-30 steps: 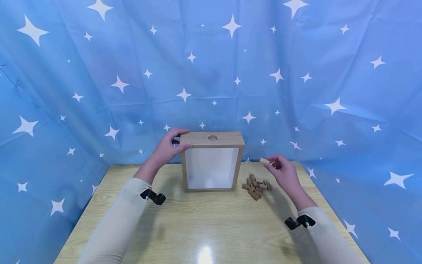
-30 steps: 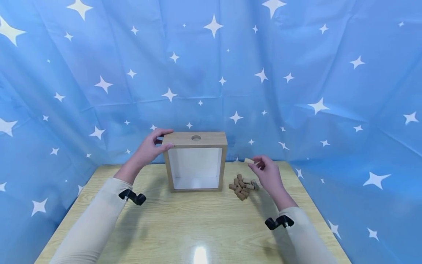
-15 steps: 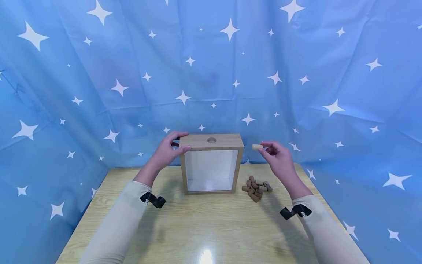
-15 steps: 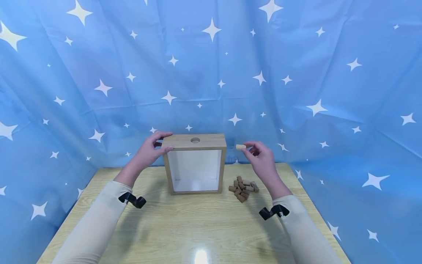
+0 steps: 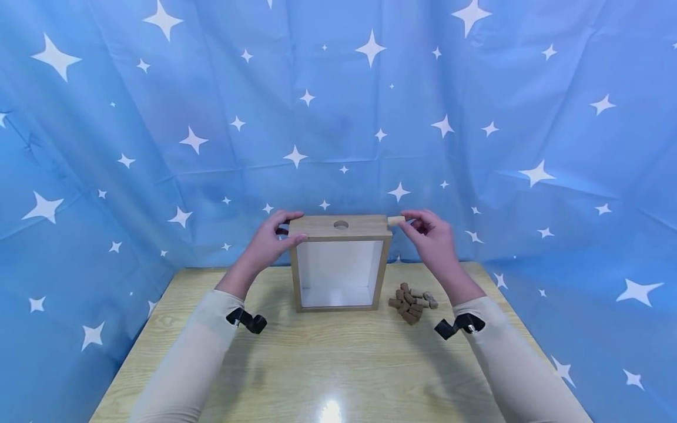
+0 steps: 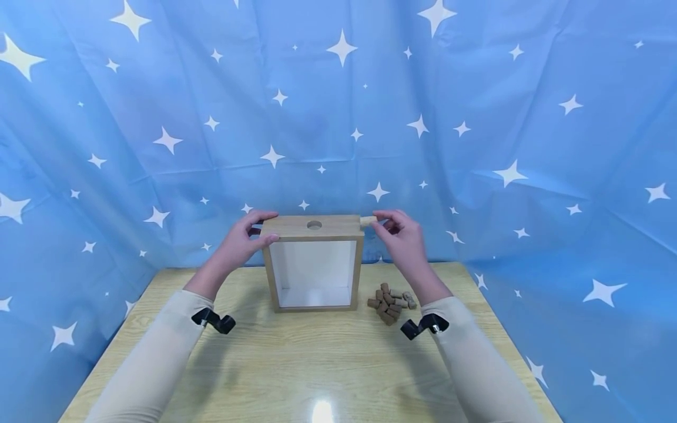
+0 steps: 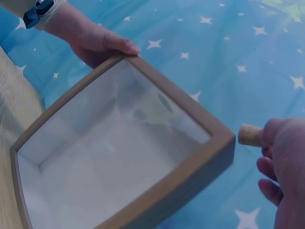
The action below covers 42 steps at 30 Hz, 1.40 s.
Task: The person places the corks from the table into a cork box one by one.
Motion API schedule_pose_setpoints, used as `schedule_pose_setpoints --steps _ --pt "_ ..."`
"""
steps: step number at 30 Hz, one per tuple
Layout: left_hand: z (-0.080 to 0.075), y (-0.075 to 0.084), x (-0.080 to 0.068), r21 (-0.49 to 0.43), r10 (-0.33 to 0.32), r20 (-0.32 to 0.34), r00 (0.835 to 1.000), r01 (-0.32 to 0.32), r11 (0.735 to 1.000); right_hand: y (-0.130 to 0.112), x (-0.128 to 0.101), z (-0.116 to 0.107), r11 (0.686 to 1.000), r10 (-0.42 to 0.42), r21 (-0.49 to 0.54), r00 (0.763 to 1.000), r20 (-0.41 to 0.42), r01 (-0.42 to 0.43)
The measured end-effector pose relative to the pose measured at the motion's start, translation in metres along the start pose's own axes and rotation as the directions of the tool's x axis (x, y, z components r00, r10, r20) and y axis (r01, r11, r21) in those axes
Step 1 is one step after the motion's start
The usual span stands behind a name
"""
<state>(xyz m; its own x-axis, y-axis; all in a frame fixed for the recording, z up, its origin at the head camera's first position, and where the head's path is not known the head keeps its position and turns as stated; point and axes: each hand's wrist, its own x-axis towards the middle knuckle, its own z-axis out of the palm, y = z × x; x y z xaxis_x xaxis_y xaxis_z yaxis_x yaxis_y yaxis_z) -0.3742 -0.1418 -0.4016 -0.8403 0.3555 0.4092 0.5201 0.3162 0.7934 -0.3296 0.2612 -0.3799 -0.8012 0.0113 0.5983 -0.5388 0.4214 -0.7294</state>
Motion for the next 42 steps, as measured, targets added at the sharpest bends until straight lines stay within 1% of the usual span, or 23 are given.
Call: schedule_pose_setpoints --steps 7,13,17,22,30,35,39,42 --pt "0.001 0.000 -0.001 0.002 0.003 0.005 1.000 -0.003 1.000 -0.014 0.011 0.017 0.999 -0.002 0.043 0.999 0.037 0.000" --pt "0.000 -0.001 0.001 -0.008 0.018 0.002 1.000 -0.018 1.000 -0.025 0.021 0.030 0.998 -0.011 0.061 0.997 0.076 0.006" --pt "0.000 -0.001 0.001 -0.016 0.015 0.003 1.000 -0.015 1.000 -0.031 0.026 0.038 0.998 -0.007 0.055 0.994 0.112 0.001" --pt "-0.001 -0.001 0.002 -0.011 0.003 -0.001 1.000 -0.003 1.000 -0.038 0.033 0.045 1.000 -0.027 0.011 0.989 0.145 0.026" --pt "-0.002 -0.002 0.002 -0.008 0.007 0.000 1.000 -0.007 1.000 -0.044 0.039 0.057 0.998 -0.040 -0.046 0.978 0.206 0.051" --pt "-0.001 -0.002 0.001 0.003 -0.014 0.002 1.000 0.014 1.000 -0.049 0.042 0.062 0.994 -0.052 -0.084 0.969 0.243 0.074" --pt "-0.001 -0.002 0.000 0.002 -0.021 0.001 1.000 0.021 1.000 -0.051 0.044 0.067 0.991 -0.041 -0.111 0.958 0.284 0.075" --pt "0.000 -0.002 0.001 -0.003 -0.013 0.000 1.000 0.013 1.000 -0.052 0.045 0.070 0.989 -0.030 -0.126 0.952 0.305 0.072"
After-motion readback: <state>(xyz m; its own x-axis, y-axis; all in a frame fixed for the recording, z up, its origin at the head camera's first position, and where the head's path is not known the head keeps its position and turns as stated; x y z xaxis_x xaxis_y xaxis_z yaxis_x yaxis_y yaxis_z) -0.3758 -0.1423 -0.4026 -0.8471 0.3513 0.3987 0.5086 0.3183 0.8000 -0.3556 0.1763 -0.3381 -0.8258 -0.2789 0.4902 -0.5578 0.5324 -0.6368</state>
